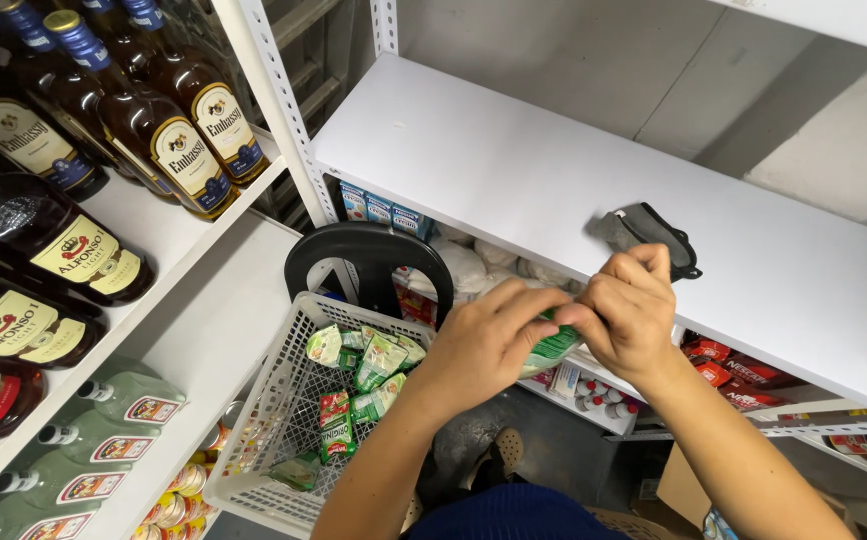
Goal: Cleaning tomato sauce pouches with a cloth and placing them onto a grocery shelf.
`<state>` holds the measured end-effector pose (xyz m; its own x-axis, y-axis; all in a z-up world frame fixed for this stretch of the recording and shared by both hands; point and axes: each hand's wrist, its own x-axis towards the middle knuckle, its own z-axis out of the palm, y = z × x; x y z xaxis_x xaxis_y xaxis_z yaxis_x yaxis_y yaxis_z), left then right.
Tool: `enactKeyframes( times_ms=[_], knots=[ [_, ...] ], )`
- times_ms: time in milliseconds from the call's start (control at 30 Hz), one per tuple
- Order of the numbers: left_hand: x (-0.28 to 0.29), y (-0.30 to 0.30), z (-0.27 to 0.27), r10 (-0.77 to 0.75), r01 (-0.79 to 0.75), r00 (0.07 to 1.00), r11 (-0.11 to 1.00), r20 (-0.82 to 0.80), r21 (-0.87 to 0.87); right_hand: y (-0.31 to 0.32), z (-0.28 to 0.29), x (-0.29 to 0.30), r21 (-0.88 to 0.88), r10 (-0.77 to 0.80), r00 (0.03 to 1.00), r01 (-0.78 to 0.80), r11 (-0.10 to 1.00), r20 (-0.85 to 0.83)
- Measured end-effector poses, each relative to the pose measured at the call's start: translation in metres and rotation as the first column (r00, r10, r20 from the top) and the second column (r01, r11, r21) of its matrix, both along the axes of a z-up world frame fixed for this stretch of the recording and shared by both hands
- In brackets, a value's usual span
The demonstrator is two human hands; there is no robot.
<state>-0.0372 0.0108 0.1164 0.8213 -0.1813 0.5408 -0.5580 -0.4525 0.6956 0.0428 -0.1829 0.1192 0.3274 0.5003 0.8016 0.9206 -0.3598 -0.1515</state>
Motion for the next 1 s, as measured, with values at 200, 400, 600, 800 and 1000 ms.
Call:
enactKeyframes(
  times_ms=[200,400,600,800,1000],
  knots=[
    [-0.006,-0.001,0.02,0.002,-0.029,0.993,0.974,0.12,0.223,-0.003,0.013,-0.004,-0.066,-0.054,0.962,0.074,0.995,0.267],
    [0.003,-0.001,0.009,0.046,-0.167,0.934,0.934,0.355,0.317,-0.007,0.018,-0.001,-0.164,-0.062,0.909,0.141,0.976,0.412],
    [0.006,-0.003,0.003,0.058,-0.196,0.919,0.925,0.389,0.325,-0.012,0.014,0.002,-0.184,-0.059,0.925,0.137,0.973,0.376],
    [0.007,-0.007,0.007,0.063,-0.2,0.901,0.939,0.429,0.281,-0.018,0.015,0.004,-0.166,-0.089,0.922,0.161,0.973,0.376],
    [0.018,-0.012,0.006,0.081,-0.127,0.95,0.982,0.301,0.139,-0.031,-0.004,0.014,-0.048,-0.119,0.983,0.127,0.991,0.138]
  ],
)
